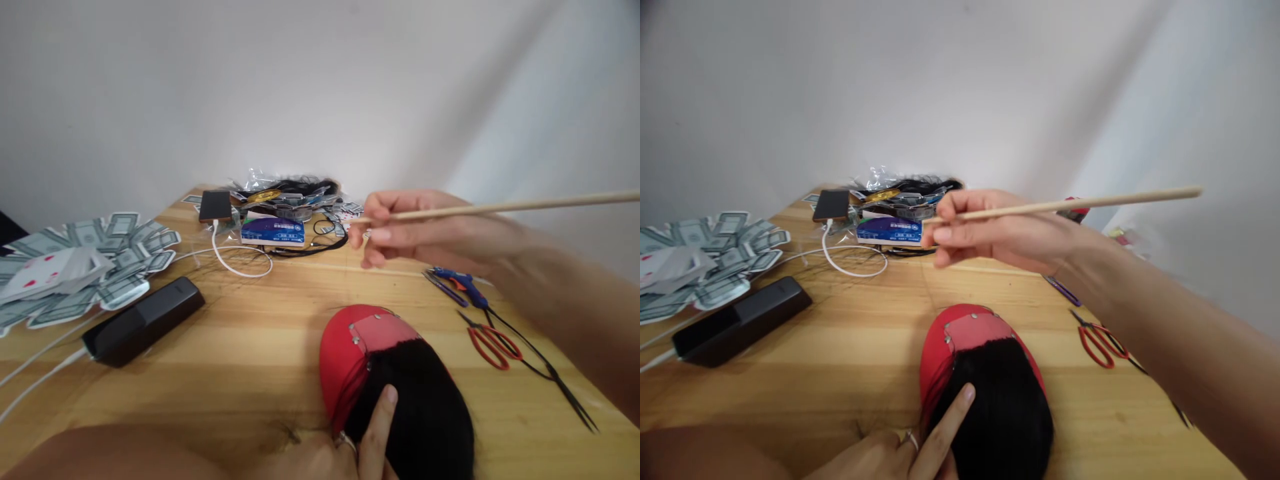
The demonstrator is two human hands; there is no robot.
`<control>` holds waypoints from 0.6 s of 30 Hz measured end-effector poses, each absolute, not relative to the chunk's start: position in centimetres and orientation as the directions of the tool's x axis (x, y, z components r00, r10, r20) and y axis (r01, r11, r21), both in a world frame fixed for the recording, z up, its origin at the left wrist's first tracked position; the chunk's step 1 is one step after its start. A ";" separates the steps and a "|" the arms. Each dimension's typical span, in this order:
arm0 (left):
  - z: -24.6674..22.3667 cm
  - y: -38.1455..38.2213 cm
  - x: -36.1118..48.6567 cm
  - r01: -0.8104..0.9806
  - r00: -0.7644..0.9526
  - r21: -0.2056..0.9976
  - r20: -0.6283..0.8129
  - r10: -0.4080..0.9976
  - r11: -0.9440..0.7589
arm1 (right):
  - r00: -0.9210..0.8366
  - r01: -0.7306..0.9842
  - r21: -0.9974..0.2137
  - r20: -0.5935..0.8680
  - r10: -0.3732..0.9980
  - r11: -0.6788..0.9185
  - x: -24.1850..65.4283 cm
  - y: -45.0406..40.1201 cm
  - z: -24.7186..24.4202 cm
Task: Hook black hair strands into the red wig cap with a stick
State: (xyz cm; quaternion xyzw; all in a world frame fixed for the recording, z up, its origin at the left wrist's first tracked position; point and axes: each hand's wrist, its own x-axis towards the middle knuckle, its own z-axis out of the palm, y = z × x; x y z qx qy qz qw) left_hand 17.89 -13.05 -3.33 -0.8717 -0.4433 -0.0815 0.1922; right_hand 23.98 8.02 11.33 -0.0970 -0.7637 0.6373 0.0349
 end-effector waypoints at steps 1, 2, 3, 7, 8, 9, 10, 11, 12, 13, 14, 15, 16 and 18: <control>-3.3 -13.0 17.9 0.814 0.581 -0.250 0.334 0.742 -0.524 | -0.973 0.063 -0.972 -0.009 0.232 0.226 24.2 8.2 11.6; -3.3 -13.0 17.9 0.825 0.565 -0.236 0.361 0.742 -0.513 | -0.964 0.057 -0.947 0.031 0.265 0.316 24.5 8.5 11.8; -3.4 -13.0 17.9 0.837 0.546 -0.222 0.390 0.741 -0.500 | -0.956 0.088 -0.903 0.042 0.290 0.420 24.9 8.7 11.6; -3.9 -13.1 18.0 0.866 0.494 -0.196 0.473 0.730 -0.460 | -0.947 0.301 -0.708 -0.145 0.286 0.638 27.1 8.9 9.1; -4.0 -13.2 18.1 0.873 0.483 -0.196 0.485 0.729 -0.447 | -0.948 0.315 -0.682 -0.190 0.255 0.661 27.7 8.5 8.1; -4.1 -13.2 18.2 0.878 0.474 -0.198 0.491 0.731 -0.436 | -0.946 0.323 -0.646 -0.205 0.250 0.691 28.2 8.1 7.2; -4.1 -13.2 18.2 0.880 0.471 -0.202 0.491 0.733 -0.430 | -0.943 0.333 -0.628 -0.203 0.265 0.704 28.7 7.5 6.2; -4.0 -13.3 18.3 0.880 0.472 -0.207 0.485 0.736 -0.428 | -0.945 0.324 -0.621 -0.179 0.273 0.713 29.0 6.9 5.4; -4.0 -13.3 18.3 0.878 0.476 -0.212 0.474 0.741 -0.428 | -0.947 0.316 -0.624 -0.169 0.272 0.715 29.3 6.3 4.7; -3.9 -13.3 18.4 0.876 0.481 -0.218 0.460 0.747 -0.430 | -0.951 0.305 -0.629 -0.156 0.268 0.715 29.4 5.7 4.1; -3.8 -13.3 18.4 0.870 0.493 -0.227 0.438 0.752 -0.438 | -0.955 0.290 -0.638 -0.145 0.259 0.714 29.4 5.1 3.6; -3.8 -13.4 18.3 0.861 0.509 -0.238 0.412 0.756 -0.450 | -0.959 0.275 -0.649 -0.136 0.247 0.710 29.4 4.6 3.2; -3.8 -13.4 18.2 0.847 0.531 -0.252 0.388 0.753 -0.468 | -0.962 0.264 -0.664 -0.131 0.239 0.700 29.3 4.2 2.9; -4.0 -13.6 18.0 0.818 0.575 -0.277 0.348 0.740 -0.505 | -0.954 0.284 -0.704 -0.142 0.263 0.651 29.1 3.5 2.6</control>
